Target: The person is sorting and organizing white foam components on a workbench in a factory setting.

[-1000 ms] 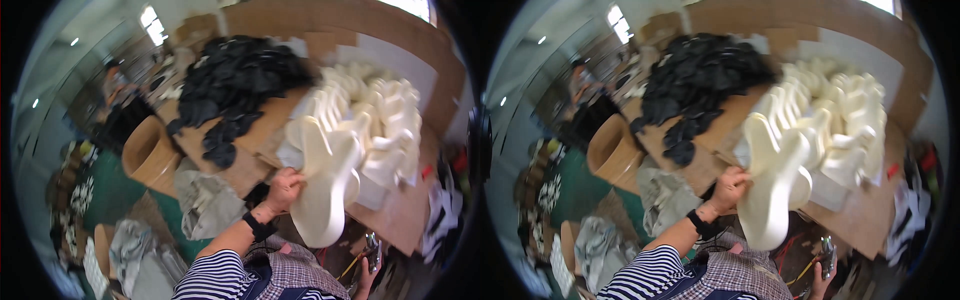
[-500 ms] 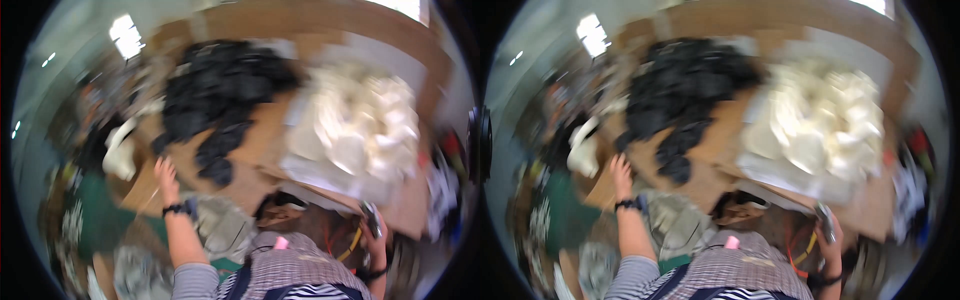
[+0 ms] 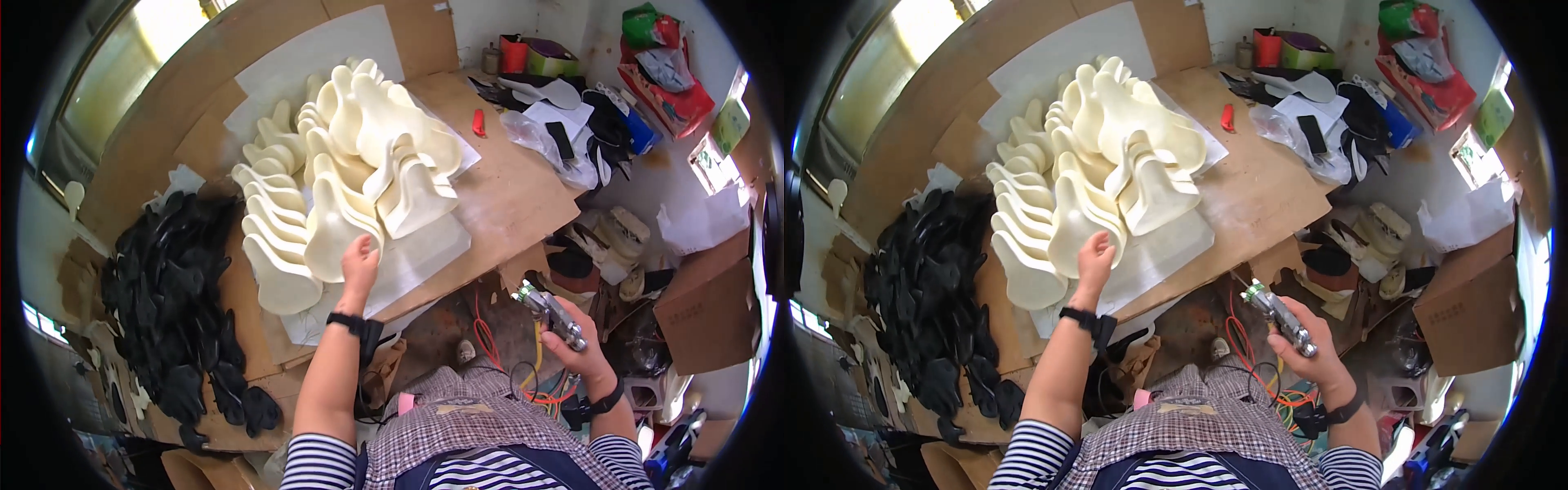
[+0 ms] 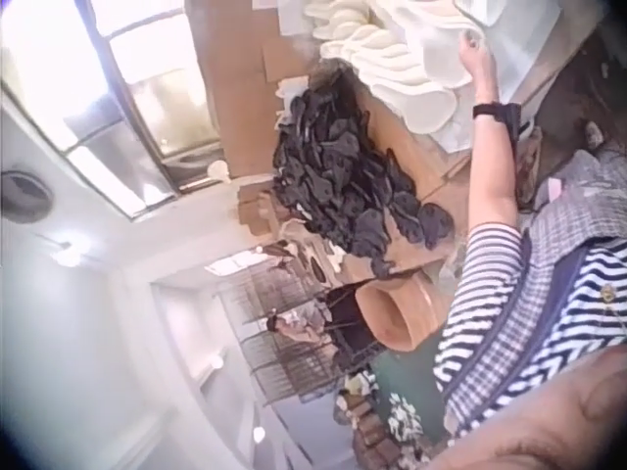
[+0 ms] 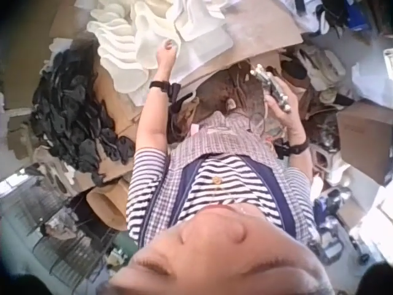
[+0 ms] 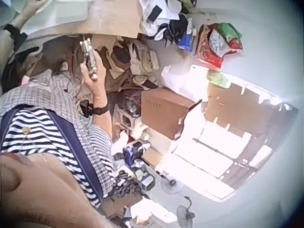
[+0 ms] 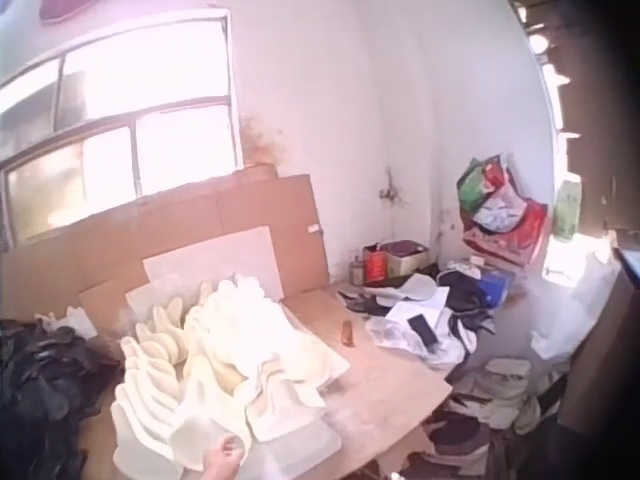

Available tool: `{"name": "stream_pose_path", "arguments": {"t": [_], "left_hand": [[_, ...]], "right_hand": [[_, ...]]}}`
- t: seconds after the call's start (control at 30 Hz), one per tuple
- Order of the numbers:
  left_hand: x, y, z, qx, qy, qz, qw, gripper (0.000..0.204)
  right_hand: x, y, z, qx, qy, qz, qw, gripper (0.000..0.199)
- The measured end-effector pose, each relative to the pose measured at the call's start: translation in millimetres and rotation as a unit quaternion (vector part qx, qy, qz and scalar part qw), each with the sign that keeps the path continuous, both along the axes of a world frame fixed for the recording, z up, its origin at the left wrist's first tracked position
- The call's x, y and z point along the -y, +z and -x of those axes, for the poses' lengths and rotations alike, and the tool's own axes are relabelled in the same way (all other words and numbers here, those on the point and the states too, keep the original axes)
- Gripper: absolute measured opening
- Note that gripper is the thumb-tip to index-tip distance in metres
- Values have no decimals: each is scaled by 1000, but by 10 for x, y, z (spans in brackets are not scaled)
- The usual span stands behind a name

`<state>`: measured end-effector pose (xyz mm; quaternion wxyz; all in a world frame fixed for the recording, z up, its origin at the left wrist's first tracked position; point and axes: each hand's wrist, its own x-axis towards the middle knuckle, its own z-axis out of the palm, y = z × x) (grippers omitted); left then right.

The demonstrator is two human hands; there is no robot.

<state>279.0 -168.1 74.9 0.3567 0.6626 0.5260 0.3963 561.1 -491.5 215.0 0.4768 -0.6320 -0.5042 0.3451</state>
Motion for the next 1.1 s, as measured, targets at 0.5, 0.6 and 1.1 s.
{"name": "stream_pose_path", "arguments": {"t": [0.5, 0.6, 1.1], "left_hand": [[-266, 441, -791, -363, 47, -226, 903, 22], [-89, 1037, -617, -253, 55, -237, 936, 23], [89, 886, 577, -51, 117, -156, 979, 14]], "right_hand": [[-202, -109, -607, -37, 101, -10, 994, 58], [-354, -95, -624, 2, 85, 6, 996, 55], [-344, 72, -543, -57, 65, 17, 996, 55]]}}
